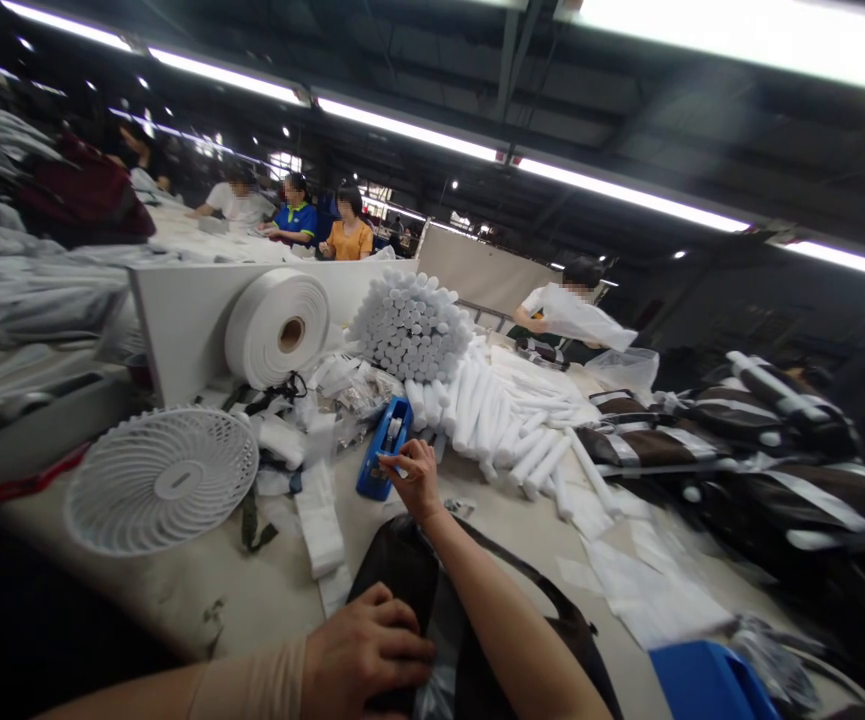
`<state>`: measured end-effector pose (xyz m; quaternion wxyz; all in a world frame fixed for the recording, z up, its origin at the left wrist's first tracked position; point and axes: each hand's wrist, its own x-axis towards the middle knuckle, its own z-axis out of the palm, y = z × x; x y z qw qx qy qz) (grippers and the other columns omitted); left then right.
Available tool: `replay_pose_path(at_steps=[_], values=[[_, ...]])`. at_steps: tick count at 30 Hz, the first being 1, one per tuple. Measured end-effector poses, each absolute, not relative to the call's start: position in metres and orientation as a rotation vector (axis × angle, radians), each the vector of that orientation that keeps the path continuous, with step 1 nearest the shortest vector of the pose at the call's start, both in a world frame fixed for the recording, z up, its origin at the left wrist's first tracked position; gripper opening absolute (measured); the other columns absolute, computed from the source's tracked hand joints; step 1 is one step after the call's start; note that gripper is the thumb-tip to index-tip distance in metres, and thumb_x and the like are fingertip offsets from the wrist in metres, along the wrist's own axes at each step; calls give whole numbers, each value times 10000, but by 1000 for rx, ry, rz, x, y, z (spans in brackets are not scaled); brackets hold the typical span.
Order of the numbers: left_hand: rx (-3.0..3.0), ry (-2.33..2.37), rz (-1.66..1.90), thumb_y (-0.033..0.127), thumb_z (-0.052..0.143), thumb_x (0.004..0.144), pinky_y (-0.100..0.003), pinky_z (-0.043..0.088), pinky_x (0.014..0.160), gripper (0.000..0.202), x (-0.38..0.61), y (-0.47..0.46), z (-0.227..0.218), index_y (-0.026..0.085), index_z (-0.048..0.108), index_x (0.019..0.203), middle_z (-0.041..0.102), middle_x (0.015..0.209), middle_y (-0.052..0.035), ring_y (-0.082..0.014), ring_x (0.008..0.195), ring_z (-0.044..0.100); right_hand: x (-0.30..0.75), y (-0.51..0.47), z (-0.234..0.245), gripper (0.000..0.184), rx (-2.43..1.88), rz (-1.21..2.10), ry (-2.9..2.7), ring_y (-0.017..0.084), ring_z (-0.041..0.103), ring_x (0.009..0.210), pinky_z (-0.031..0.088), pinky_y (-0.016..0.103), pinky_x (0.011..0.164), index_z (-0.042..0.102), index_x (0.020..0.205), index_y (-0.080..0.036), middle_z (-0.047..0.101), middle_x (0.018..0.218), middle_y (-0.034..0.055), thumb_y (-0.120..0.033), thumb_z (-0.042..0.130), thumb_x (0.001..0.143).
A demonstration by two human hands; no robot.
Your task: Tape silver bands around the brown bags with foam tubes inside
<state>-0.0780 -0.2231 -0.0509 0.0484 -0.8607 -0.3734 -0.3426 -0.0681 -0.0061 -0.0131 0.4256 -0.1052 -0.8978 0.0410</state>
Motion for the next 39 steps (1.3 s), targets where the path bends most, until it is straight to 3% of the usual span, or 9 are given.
replay_pose_path(at_steps=[14,25,39], values=[[-2671,-1209,-1050,545,502,911,-395,314,835,390,-78,-225,-53,226,613,1106,666,1229,3,-201,1089,555,-60,-10,-27,118,48,-164,-2525,167,437,777,275,330,752,776,779,-304,589,772,26,-265,706,865],[-2638,-1250,-1058,493,559,892,-394,346,876,385,-79,-231,-51,232,639,1163,675,1208,-33,-227,1094,560,17,-62,39,142,-306,-41,-2345,173,471,777,327,351,796,785,841,-307,523,743,29,-316,657,902],[-2667,-1233,-965,385,571,915,-401,369,916,348,-83,-239,-42,206,632,1207,592,1234,-112,-246,1124,545,138,-139,5,255,-292,-251,-2617,164,467,774,305,361,798,739,1015,-349,620,770,9,-199,543,952]])
